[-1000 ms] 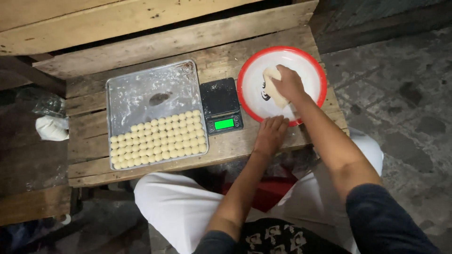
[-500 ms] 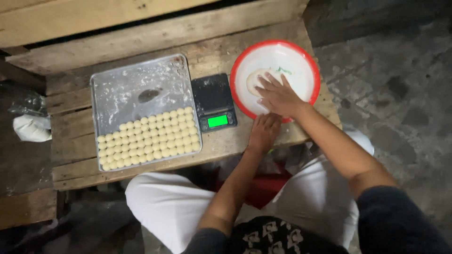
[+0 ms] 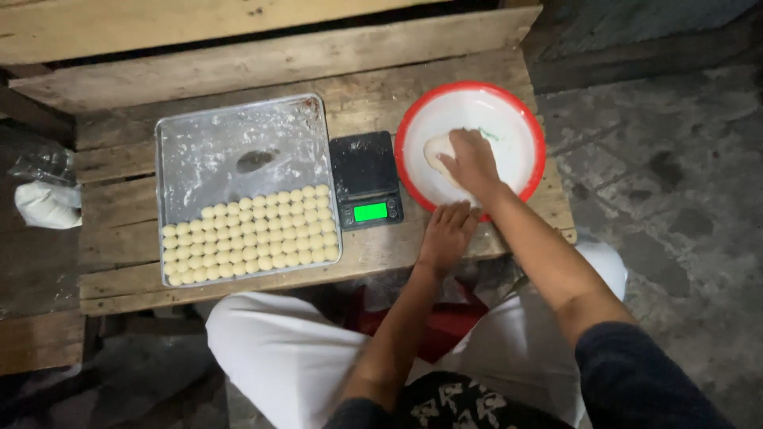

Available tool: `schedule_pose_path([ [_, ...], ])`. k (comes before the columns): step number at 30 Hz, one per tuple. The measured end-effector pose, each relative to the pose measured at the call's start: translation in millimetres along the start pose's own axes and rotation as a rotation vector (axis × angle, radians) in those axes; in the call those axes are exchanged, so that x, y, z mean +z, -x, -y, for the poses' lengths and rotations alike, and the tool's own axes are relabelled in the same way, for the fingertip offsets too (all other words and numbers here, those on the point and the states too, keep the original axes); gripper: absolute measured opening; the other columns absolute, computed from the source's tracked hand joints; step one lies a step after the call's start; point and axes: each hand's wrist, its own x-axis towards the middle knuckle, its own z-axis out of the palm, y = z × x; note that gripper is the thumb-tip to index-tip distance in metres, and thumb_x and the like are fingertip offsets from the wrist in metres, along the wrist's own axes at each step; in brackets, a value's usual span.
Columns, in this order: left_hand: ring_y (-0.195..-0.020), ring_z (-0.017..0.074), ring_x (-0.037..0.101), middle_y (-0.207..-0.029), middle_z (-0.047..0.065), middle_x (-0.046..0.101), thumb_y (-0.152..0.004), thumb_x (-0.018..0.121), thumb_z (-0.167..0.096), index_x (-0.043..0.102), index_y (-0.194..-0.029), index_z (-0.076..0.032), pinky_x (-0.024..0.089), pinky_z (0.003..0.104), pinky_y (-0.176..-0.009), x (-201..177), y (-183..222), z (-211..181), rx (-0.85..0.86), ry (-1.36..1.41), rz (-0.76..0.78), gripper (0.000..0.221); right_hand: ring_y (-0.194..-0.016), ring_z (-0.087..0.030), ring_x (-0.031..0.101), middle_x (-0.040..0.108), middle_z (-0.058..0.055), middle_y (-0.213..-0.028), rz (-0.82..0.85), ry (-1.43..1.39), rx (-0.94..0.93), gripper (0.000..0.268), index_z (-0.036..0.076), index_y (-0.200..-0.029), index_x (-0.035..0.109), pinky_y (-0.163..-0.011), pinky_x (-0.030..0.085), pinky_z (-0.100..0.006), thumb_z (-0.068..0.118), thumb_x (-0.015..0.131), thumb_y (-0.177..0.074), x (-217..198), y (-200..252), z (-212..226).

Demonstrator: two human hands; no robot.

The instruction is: The person portions dough from a large lump in a bowl, weighs each piece on a digital scale, rolls it into a ball, and places it on a metal tray. The process repeats until the tray is filled with uniform dough balls.

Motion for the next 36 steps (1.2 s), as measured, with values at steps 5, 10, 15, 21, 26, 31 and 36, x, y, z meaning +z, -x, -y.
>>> schedule_pose_path([
  [5,-0.110,0.0327,0.070,-0.111,0.014,0.069,-0.103,0.058,-0.011,0.065,-0.118,-0.009,0.051,0.047,-0.098,5.9,-1.8,0.2,0.062,-0.031,-0.302,0.016,-0.124,-0.041,0.062,0.068,-0.020,-0.132,0.011,-0.222,0.061,0.055,0.008,-0.141,0.061,-0.103,0.050,-0.055,0.025,0.077,-0.092,33.8,-17.7,-45.0],
  [10,-0.112,0.0319,0.070,-0.114,0.014,0.069,-0.101,0.058,-0.014,0.063,-0.118,-0.009,0.052,0.046,-0.098,5.8,-0.8,3.2,0.111,-0.033,-0.284,0.018,-0.119,-0.039,0.065,0.070,-0.020,-0.122,-0.047,-0.438,0.200,0.040,0.004,-0.132,0.066,-0.100,0.053,-0.050,0.014,0.077,-0.095,-27.6,-0.8,-20.6],
  [15,-0.104,0.0333,0.071,-0.110,0.016,0.069,-0.104,0.055,-0.015,0.064,-0.114,-0.007,0.054,0.046,-0.094,5.4,-2.9,2.7,0.175,-0.009,-0.369,0.015,-0.115,-0.043,0.067,0.072,-0.023,-0.115,-0.095,-0.563,0.142,0.035,0.000,-0.130,0.067,-0.098,0.054,-0.051,0.004,0.074,-0.095,-53.1,18.5,-11.3],
  [21,-0.105,0.0329,0.073,-0.110,0.015,0.072,-0.103,0.057,-0.017,0.066,-0.116,-0.008,0.054,0.046,-0.095,18.0,-1.1,7.0,0.162,-0.031,-0.322,0.017,-0.111,-0.048,0.067,0.071,-0.030,-0.112,-0.210,-0.590,0.037,0.034,-0.009,-0.122,0.069,-0.095,0.054,-0.055,-0.004,0.076,-0.089,-80.4,33.1,-3.7],
  [26,-0.102,0.0336,0.071,-0.107,0.016,0.071,-0.100,0.063,-0.016,0.067,-0.113,-0.006,0.054,0.046,-0.092,18.1,-2.8,8.6,0.206,-0.032,-0.347,0.018,-0.103,-0.049,0.069,0.071,-0.030,-0.104,-0.326,-0.556,-0.010,0.033,-0.010,-0.117,0.071,-0.090,0.054,-0.055,-0.005,0.080,-0.086,-104.5,40.1,-10.1],
  [31,-0.109,0.0349,0.068,-0.118,0.019,0.069,-0.096,0.058,-0.013,0.065,-0.123,-0.003,0.051,0.047,-0.096,33.7,-1.1,13.1,0.210,0.010,-0.292,0.030,-0.094,-0.040,0.065,0.070,-0.024,-0.100,-0.507,-0.502,-0.057,0.027,-0.009,-0.113,0.071,-0.081,0.052,-0.049,-0.007,0.079,-0.088,-128.4,35.8,-21.6],
  [36,-0.118,0.0362,0.064,-0.132,0.023,0.067,-0.092,0.061,-0.011,0.063,-0.133,-0.002,0.049,0.048,-0.102,29.2,0.5,11.8,0.196,-0.011,-0.219,0.042,-0.097,-0.036,0.064,0.068,-0.022,-0.109,-0.719,-0.386,-0.237,0.030,-0.010,-0.120,0.068,-0.084,0.050,-0.044,-0.005,0.072,-0.091,-142.6,49.9,-2.3],
])
